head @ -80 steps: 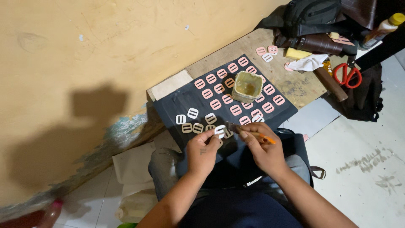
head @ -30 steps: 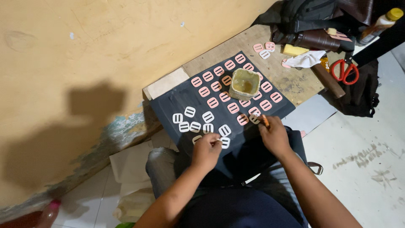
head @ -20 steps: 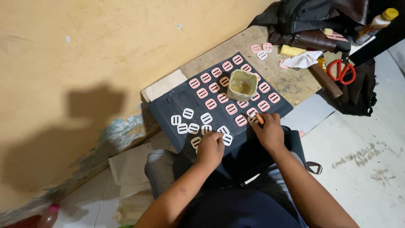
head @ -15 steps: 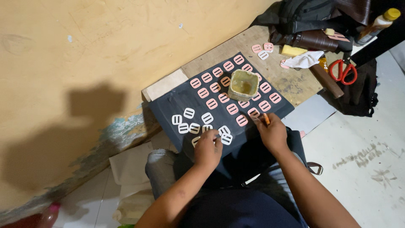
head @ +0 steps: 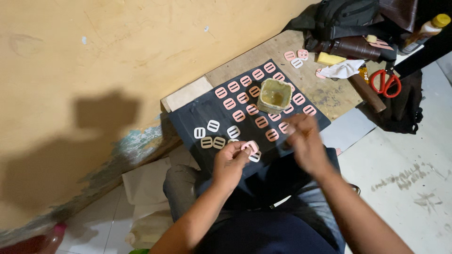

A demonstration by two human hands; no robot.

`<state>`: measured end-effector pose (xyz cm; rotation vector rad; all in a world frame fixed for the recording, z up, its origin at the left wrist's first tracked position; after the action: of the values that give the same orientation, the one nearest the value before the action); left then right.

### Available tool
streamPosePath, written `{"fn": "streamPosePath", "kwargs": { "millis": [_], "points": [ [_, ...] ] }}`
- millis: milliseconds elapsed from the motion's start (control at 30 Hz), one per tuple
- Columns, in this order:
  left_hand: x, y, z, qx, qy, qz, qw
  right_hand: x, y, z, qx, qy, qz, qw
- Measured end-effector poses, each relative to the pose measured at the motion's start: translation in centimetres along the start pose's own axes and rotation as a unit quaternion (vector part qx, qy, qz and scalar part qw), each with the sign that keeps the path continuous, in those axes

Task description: The person paints small white plastic buckles white using a brush dipped in a container of white paint. They pick up each buckle, apply paint to the surface, and place it back on the black mat among other buckles.

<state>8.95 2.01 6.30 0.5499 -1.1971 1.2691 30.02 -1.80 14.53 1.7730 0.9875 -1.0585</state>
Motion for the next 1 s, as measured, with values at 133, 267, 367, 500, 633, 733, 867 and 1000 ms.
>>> {"fn": "streamPosePath", "kwargs": {
  "millis": [133, 267, 367, 500, 633, 733, 867, 1000],
  "points": [
    [0.4, 1.1, 1.0, 0.004, 0.003, 0.025, 1.000, 2.6, 3.8, -4.7, 0.051, -0.124, 0.114, 0.984],
    [0.4, 1.9, 2.3, 0.006, 0.022, 0.112, 0.993, 4.0, 3.2, -9.1, 0.005, -0.111, 0.140, 0.984],
    [1.0, 2.0, 2.8, 0.012, -0.021, 0.085, 0.996, 3.8, 1.9, -11.1, -0.034, -0.012, 0.317, 0.948],
    [0.1, 3.3, 3.5, 0.072, 0.037, 0.073, 0.994, 6.4, 1.0, -11.9, -0.049, -0.105, 0.356, 0.927],
    [-0.8, 4.5, 3.5, 0.087, 0.053, 0.061, 0.993, 6.6, -0.1, -12.4, -0.058, -0.092, 0.393, 0.913],
    [-1.3, 4.9, 3.2, 0.084, 0.022, 0.103, 0.991, 5.2, 0.3, -12.1, -0.006, -0.037, 0.332, 0.943],
    [-1.3, 5.8, 2.9, 0.114, 0.018, 0.106, 0.988, 0.7, 1.6, -9.7, 0.072, 0.111, 0.317, 0.939],
    [0.7, 5.1, 2.7, 0.112, 0.007, 0.048, 0.993, 1.6, 1.1, -7.1, -0.016, -0.120, 0.136, 0.983]
  ]
}}
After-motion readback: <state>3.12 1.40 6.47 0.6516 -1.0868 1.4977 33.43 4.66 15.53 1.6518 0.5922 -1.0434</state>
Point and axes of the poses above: each hand's wrist, its own z-axis away from the middle knuckle, its own y-axis out of the back of the hand, x = y × z, the point moved 8 cm from there along -z, towards the middle knuckle, and after that the axes turned 7 degrees about z, right-handed, at the moved point
